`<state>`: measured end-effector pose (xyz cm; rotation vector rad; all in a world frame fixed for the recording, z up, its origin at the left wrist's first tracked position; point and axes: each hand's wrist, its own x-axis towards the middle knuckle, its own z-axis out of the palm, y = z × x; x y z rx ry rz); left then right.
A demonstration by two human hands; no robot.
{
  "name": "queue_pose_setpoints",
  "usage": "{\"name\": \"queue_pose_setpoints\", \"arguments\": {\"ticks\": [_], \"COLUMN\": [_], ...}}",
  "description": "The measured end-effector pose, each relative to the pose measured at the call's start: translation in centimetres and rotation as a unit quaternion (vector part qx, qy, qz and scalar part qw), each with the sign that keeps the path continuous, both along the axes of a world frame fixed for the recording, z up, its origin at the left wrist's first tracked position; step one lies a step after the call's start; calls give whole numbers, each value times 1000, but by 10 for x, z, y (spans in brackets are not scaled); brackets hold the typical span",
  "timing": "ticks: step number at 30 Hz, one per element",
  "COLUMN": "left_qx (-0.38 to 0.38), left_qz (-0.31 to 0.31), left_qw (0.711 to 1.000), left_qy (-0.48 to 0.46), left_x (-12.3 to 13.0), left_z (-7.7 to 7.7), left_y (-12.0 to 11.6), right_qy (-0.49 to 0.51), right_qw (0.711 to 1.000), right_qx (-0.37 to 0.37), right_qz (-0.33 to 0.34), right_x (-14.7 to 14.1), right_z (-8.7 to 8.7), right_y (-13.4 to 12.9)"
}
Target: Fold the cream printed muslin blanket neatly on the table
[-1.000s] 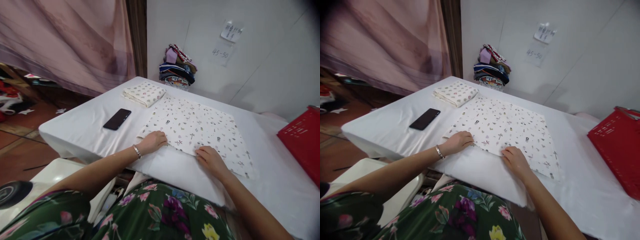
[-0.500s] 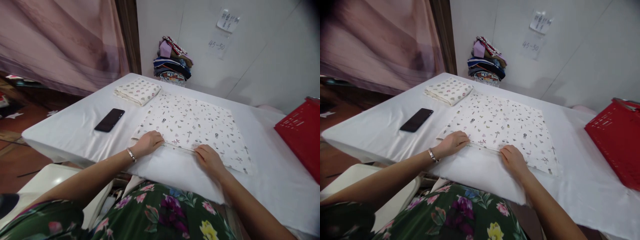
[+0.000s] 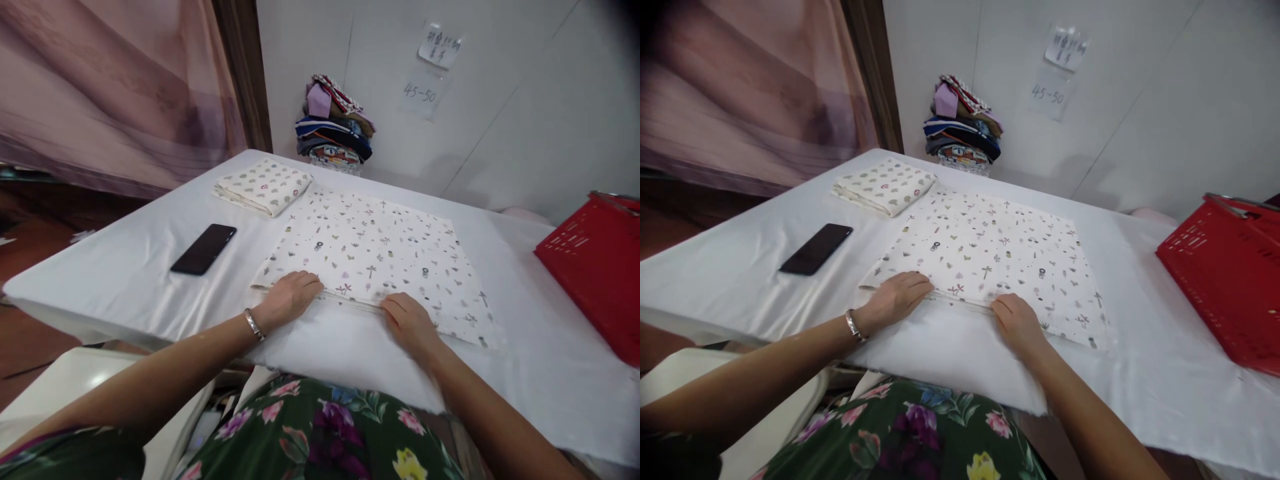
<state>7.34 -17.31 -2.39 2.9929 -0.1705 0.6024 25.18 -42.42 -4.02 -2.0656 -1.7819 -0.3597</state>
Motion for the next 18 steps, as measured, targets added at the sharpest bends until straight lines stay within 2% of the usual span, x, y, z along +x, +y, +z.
{"name": "queue_pose_setpoints", "arguments": {"ticks": [9,14,18], "left_qx": [59,45,37], "left_qz": [-12,-12,-17], "left_qw": [998,998,998], "left_qy": [30,53,53], "left_x": [2,0,2], "left_z": [-9,-1,1], "left_y": [0,-5,-8], "right_qy": [-14,-19,-28], "right_qw": [1000,999,999], "right_qx": [-6,35,14], "right_qz": [6,-7,-10], "right_x": [-2,-2,-3], "right_z": [-2,-2,-2], "right_y": [1,2,4]}}
